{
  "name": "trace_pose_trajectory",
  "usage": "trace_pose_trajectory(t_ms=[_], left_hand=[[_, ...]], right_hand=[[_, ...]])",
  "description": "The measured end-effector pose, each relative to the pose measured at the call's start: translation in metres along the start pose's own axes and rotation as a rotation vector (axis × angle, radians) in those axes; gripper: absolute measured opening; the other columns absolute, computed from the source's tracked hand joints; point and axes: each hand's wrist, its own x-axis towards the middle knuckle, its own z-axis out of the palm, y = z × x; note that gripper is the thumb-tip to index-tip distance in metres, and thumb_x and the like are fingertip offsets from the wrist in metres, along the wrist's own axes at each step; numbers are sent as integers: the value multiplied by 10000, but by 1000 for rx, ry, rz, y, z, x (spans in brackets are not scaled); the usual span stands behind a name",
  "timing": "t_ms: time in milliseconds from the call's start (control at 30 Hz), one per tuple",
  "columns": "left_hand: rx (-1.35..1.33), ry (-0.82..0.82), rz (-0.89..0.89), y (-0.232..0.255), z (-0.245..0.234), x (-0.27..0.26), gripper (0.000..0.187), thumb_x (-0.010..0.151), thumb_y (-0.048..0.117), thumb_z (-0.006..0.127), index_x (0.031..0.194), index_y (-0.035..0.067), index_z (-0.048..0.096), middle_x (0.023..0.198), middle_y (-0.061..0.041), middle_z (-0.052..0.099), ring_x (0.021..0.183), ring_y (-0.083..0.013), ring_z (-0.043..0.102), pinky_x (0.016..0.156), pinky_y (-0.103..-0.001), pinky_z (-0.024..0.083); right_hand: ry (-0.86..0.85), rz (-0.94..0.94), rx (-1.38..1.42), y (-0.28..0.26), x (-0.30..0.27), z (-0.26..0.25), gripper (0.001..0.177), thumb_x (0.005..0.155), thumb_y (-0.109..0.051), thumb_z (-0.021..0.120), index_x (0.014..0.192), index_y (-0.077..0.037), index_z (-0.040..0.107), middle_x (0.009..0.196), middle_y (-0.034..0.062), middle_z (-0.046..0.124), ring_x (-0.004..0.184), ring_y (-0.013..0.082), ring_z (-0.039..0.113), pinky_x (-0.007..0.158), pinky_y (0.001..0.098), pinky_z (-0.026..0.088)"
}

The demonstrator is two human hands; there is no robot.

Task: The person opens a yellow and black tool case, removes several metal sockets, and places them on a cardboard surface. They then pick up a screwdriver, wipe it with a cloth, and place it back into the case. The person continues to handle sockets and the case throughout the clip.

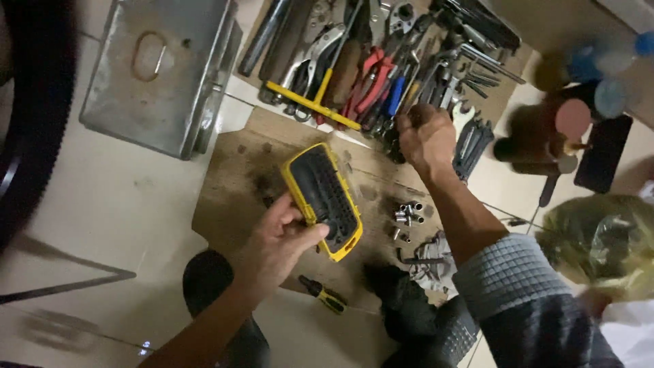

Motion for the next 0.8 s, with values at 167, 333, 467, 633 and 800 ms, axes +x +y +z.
trace_pose_trajectory(t_ms=[167, 333, 467, 633, 800], left_hand=[[15, 29, 44, 1, 2, 5, 864, 689, 149, 899, 1460, 42, 525, 1043, -224, 709, 915, -288, 720, 820, -445, 635], [39, 36, -25, 8, -2, 5, 800, 692, 167, 884, 1427, 65, 587, 1068, -236, 717, 942, -335, 723, 814, -472, 627], [101, 117, -87, 10, -7, 4, 759, 694, 154, 875, 1405, 91, 615, 1091, -223, 720, 968, -322, 715, 816, -446, 619], [117, 143, -244, 24, -3, 2, 448, 785, 91, 728, 1231, 115, 760, 971, -112, 752, 921, -222, 720, 860, -346, 580], [30, 111, -279, 18, -5, 0, 477, 796, 20, 690, 1270, 57, 726, 1077, -157, 787, 1002, -259, 721, 936, -377, 558]], right_hand=[[12, 68, 126, -13, 2, 5, 275, 872, -388, 682, 1129, -314, 750, 978, -4, 742, 1027, 217, 700, 907, 359, 534], [126, -206, -101, -2, 7, 4, 464, 832, -217, 719, 1287, -299, 695, 1080, 92, 590, 1049, 317, 672, 917, 414, 566], [147, -512, -460, 30, 41, 19, 317, 835, -156, 652, 1150, -139, 685, 1051, 65, 592, 1134, 273, 579, 1062, 362, 405], [-233, -352, -1368, -14, 49, 5, 384, 1112, -315, 216, 1043, -230, 584, 1231, 24, 673, 883, 127, 501, 950, 384, 316], [-472, -324, -1687, -23, 56, -5, 264, 1042, -193, 463, 1149, -170, 704, 916, -56, 465, 874, 106, 438, 944, 349, 344]])
